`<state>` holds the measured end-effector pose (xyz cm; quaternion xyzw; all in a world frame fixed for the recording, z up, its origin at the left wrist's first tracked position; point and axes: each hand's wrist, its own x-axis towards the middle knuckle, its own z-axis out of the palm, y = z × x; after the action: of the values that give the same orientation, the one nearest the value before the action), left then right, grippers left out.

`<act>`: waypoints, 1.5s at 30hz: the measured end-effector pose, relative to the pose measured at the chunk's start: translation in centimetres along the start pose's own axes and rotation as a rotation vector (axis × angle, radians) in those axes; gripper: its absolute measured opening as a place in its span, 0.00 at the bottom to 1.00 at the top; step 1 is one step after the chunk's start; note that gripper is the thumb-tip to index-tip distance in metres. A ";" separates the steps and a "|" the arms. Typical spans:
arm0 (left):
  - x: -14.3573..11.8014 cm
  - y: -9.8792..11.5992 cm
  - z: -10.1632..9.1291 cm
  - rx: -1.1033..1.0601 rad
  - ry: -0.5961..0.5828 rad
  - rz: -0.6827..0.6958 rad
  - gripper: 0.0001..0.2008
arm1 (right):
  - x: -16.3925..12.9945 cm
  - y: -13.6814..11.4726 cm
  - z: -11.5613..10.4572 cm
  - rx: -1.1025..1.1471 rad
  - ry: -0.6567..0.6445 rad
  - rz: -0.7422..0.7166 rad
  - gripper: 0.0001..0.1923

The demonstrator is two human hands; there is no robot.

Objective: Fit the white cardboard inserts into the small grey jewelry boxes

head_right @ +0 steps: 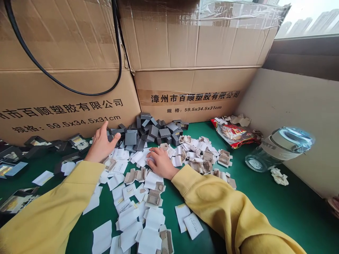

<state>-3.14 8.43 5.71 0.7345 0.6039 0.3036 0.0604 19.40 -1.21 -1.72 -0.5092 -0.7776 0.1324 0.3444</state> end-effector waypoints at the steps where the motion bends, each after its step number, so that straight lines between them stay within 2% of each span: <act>1: 0.0 0.0 -0.1 0.060 -0.024 0.035 0.36 | 0.0 0.0 0.0 -0.002 -0.003 -0.001 0.08; 3: -0.5 0.2 0.1 0.132 -0.071 0.168 0.31 | 0.0 -0.1 0.0 -0.009 -0.010 -0.002 0.07; 5: -1.3 0.6 1.0 0.178 -0.146 0.357 0.29 | 0.0 -0.1 0.0 -0.015 -0.017 -0.004 0.07; 7: -2.1 1.2 2.0 0.211 -0.203 0.443 0.32 | 0.0 -0.1 0.0 -0.022 -0.027 -0.007 0.07; 10: -2.9 1.8 3.0 0.209 -0.136 0.402 0.32 | 0.0 -0.1 0.0 -0.033 -0.036 -0.011 0.06; 14: -3.1 1.9 3.2 0.169 -0.012 0.391 0.29 | 0.0 0.0 0.1 -0.042 -0.041 -0.017 0.06; 16: -3.0 1.9 3.2 0.135 -0.004 0.393 0.29 | 0.0 0.0 0.0 -0.045 -0.044 -0.018 0.06; 19: -2.8 1.6 3.4 0.038 -0.056 0.350 0.28 | 0.0 0.0 0.1 -0.051 -0.046 -0.023 0.06; 21: -2.6 1.5 3.3 -0.038 -0.031 0.323 0.27 | 0.0 0.0 0.1 -0.052 -0.048 -0.024 0.06; 25: -2.4 2.0 2.7 -0.264 0.168 0.288 0.27 | 0.0 -0.1 0.1 -0.031 -0.037 -0.029 0.07; 28: -3.8 3.3 2.9 -0.645 0.243 0.226 0.28 | -0.1 -0.3 -0.2 0.059 0.083 -0.048 0.12; 30: -5.6 4.5 3.5 -0.934 0.146 0.179 0.26 | -0.3 -0.5 -0.5 0.149 0.233 -0.052 0.19; 32: -7.6 5.5 4.3 -1.085 -0.050 0.107 0.24 | -0.4 -0.6 -0.7 0.218 0.339 -0.061 0.24; 35: -9.5 6.0 5.4 -1.260 -0.355 0.012 0.26 | -0.4 -0.5 -0.7 0.235 0.347 -0.056 0.21; 38: -9.6 5.6 5.9 -1.457 -0.573 -0.080 0.24 | -0.2 -0.3 -0.8 0.205 0.358 -0.059 0.15; 41: -9.0 5.3 5.8 -1.566 -0.688 -0.182 0.22 | -0.1 -0.1 -0.9 0.179 0.388 -0.136 0.17; 45: -8.5 5.6 5.4 -1.504 -0.752 -0.290 0.18 | -0.2 -0.1 -1.0 0.185 0.348 -0.155 0.19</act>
<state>3.68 0.59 0.76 0.4663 0.2697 0.3490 0.7668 20.08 -1.53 -1.01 -0.4293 -0.7276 0.0866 0.5280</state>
